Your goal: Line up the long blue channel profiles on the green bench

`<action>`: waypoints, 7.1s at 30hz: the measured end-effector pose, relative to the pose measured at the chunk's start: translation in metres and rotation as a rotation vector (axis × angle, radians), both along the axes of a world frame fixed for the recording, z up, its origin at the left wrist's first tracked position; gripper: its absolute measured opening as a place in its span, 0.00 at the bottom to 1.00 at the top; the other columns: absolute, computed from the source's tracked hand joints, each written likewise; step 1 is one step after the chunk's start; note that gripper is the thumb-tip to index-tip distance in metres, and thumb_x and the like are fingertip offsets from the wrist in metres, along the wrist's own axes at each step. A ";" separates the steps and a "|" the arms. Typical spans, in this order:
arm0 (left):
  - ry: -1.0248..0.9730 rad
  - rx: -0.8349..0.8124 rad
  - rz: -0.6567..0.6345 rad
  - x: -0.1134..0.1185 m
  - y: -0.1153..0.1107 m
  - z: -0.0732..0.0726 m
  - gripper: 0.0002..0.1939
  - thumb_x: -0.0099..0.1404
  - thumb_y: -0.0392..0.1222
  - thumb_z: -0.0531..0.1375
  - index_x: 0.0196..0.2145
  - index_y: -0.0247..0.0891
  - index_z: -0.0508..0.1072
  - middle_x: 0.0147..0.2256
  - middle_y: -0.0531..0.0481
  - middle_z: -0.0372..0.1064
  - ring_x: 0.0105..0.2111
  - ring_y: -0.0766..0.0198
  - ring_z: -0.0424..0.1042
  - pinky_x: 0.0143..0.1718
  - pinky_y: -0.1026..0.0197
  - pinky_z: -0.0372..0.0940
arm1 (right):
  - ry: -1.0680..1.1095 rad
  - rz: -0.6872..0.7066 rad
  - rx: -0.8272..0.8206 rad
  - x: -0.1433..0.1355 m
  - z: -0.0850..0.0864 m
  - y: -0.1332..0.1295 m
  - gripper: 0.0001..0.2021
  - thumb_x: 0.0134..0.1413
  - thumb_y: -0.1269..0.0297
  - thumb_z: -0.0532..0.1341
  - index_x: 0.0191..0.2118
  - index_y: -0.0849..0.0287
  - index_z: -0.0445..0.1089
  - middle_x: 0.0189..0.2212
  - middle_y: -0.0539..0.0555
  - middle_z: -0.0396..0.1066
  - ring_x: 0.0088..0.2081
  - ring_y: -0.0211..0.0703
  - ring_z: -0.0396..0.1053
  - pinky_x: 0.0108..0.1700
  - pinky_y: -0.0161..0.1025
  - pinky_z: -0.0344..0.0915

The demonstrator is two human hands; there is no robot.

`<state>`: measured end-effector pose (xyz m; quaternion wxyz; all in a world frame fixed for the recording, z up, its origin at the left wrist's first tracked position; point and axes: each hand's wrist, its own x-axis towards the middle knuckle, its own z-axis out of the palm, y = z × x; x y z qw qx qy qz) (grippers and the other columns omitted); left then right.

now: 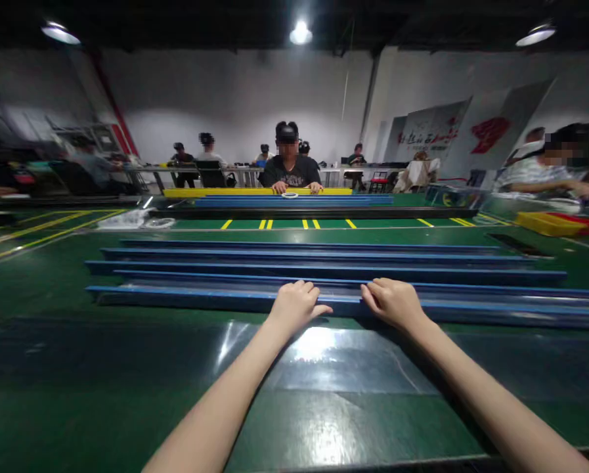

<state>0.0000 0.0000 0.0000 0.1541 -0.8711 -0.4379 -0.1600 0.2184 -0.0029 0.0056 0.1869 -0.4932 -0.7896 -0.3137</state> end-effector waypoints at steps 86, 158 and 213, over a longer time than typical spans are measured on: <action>-0.023 -0.098 -0.176 -0.025 0.006 -0.003 0.12 0.62 0.47 0.52 0.38 0.37 0.64 0.38 0.48 0.67 0.41 0.62 0.64 0.39 0.62 0.59 | 0.230 -0.195 -0.080 -0.007 -0.005 0.008 0.21 0.50 0.62 0.47 0.14 0.61 0.68 0.16 0.54 0.69 0.18 0.35 0.61 0.22 0.33 0.42; 0.063 -0.016 -0.120 -0.025 0.007 -0.005 0.13 0.61 0.50 0.52 0.36 0.37 0.64 0.39 0.49 0.64 0.39 0.62 0.63 0.36 0.63 0.60 | 0.230 -0.174 -0.089 -0.005 -0.007 0.008 0.22 0.51 0.61 0.47 0.14 0.61 0.67 0.17 0.54 0.69 0.18 0.34 0.62 0.22 0.33 0.40; 0.022 -0.080 -0.130 -0.024 0.004 -0.003 0.12 0.63 0.49 0.50 0.35 0.37 0.64 0.38 0.48 0.65 0.39 0.62 0.64 0.35 0.63 0.60 | 0.229 -0.177 -0.102 -0.005 -0.006 0.008 0.22 0.52 0.60 0.46 0.14 0.61 0.67 0.17 0.54 0.69 0.19 0.35 0.62 0.22 0.33 0.41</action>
